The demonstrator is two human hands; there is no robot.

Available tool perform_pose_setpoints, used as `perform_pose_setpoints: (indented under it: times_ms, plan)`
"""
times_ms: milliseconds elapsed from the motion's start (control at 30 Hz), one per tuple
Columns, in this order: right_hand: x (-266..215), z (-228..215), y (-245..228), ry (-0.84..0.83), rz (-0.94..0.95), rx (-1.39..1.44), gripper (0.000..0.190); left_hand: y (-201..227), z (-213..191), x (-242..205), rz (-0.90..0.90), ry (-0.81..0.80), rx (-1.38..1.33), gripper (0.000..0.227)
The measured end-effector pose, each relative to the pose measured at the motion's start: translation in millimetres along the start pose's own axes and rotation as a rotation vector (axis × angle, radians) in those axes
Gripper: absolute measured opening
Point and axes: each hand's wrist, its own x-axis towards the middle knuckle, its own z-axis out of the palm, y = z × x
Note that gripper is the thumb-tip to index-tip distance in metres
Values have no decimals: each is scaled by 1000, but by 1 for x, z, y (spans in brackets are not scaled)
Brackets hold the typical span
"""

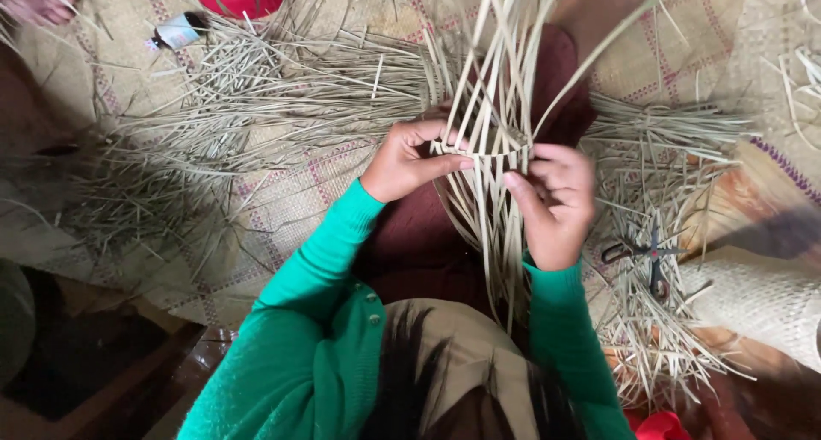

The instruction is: A person is weaving thin straw or palm fibers together to refine the structure of a basket.

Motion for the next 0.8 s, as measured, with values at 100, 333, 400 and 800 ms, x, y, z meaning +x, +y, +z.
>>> perform_pose_setpoints:
  times_ms: [100,333,400,800]
  plan:
    - [0,-14,7,-6,-34,-69,21,-20,-2,0,78,-16,51,13]
    - [3,-11,21,-70,-9,-130,16,-46,-6,-7,72,-24,31,12]
    - [2,-11,28,-42,-35,-161,23,-45,-8,-7,80,-39,11,11]
    - [0,-5,24,-143,24,-61,4,-39,-10,-7,30,-43,-29,12]
